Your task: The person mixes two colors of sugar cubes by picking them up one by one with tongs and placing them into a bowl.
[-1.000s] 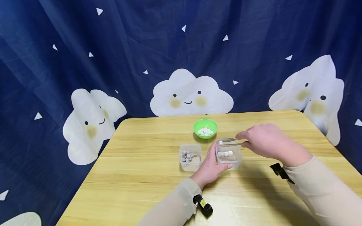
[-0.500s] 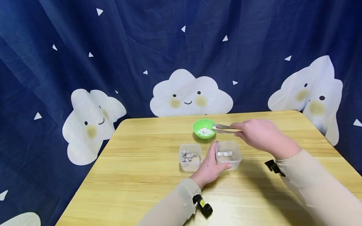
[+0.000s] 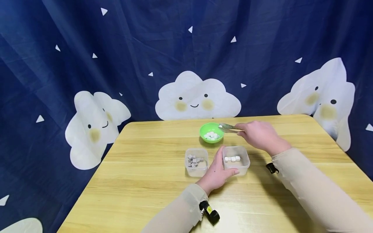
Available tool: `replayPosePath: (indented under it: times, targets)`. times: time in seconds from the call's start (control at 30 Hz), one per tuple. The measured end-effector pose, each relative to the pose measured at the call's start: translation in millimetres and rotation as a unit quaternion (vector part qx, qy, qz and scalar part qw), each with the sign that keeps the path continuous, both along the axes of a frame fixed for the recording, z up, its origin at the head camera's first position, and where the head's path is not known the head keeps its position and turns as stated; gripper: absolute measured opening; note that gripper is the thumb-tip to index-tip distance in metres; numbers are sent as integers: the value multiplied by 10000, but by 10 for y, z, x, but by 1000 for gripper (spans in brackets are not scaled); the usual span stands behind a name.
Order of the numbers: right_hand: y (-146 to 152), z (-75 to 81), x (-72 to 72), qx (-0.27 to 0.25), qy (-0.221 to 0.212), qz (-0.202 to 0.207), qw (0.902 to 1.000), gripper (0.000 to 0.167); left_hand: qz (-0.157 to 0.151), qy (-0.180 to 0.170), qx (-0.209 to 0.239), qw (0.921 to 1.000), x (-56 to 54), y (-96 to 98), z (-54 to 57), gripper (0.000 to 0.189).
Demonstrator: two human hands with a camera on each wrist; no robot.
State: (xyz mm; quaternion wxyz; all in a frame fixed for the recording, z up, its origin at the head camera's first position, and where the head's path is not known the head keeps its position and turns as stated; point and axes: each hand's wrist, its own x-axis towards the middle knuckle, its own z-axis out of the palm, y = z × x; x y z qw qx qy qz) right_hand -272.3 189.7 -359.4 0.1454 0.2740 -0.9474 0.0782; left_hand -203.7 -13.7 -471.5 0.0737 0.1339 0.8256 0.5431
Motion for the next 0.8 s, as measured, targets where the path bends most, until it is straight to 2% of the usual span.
replayPosePath:
  times: [0.13, 0.3, 0.8]
  targets:
    - [1, -80, -43, -64, 79, -39, 9999, 26, 20, 22, -50, 10000, 7, 5, 8, 107]
    - [-14, -98, -25, -81, 16, -67, 9999, 27, 28, 58, -73, 10000, 4, 3, 2, 107]
    - [34, 74, 162, -140, -104, 97, 9998, 15, -16, 61, 3, 10000, -5, -1, -18, 106]
